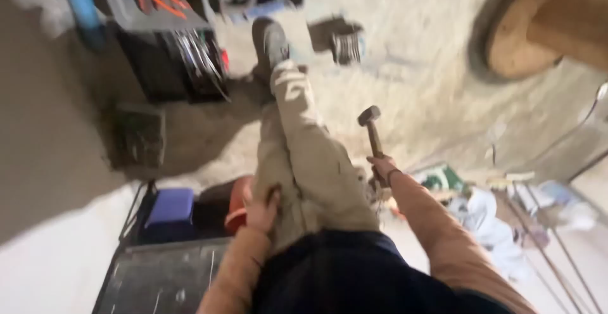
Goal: The person sits on the workshop floor with an electric motor housing on their lap and repeatedly hammers a component fitted into the housing, using a mallet held in one hand while steadying the housing with the other, pausing to reposition the part and check the fit.
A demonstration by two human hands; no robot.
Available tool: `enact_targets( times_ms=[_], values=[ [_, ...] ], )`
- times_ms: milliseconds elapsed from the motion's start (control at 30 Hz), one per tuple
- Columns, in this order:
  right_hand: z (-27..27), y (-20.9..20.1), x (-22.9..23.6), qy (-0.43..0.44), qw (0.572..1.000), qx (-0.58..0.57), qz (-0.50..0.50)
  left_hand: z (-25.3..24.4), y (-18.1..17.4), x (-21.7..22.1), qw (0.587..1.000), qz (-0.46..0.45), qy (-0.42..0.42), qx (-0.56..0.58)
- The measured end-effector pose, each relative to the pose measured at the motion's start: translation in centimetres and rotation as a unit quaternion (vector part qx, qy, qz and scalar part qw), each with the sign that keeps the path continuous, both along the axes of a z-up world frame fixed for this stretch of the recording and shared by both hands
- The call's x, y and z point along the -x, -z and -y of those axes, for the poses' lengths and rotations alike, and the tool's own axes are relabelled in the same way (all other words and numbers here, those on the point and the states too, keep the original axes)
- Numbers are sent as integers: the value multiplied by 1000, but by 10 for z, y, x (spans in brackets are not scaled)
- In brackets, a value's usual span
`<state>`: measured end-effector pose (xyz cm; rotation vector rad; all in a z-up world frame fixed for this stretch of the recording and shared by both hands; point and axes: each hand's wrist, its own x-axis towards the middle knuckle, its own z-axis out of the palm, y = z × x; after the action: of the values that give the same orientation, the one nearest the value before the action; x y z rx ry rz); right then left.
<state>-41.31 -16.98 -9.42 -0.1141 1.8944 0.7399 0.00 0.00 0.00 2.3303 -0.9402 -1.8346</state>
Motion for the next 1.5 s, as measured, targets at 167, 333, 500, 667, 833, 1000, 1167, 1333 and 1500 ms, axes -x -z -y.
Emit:
enact_targets(
  times_ms=[167,333,500,667,833,1000,1167,1333,1500],
  values=[
    [-70,-19,56,-12,998,11,-68,23,-3,4,998,29,44,20],
    [-161,67,188,130,991,-31,-11,-16,24,32,998,19,-12,-66],
    [-111,226,311,-413,895,-25,167,37,23,100,985,40,-156,67],
    [116,184,217,-529,838,21,130,129,57,171,985,5,-162,55],
    [213,203,156,-478,867,106,86,220,139,179,997,-1,-15,80],
    [260,257,138,-483,863,136,59,313,228,141,960,-38,-42,273],
    [268,276,103,-495,860,100,76,355,301,125,972,-91,-105,188],
    [267,264,90,-479,875,53,43,345,378,145,957,-127,-148,213],
    [264,282,103,-522,851,35,55,365,389,128,910,-189,-139,341]
  ],
)
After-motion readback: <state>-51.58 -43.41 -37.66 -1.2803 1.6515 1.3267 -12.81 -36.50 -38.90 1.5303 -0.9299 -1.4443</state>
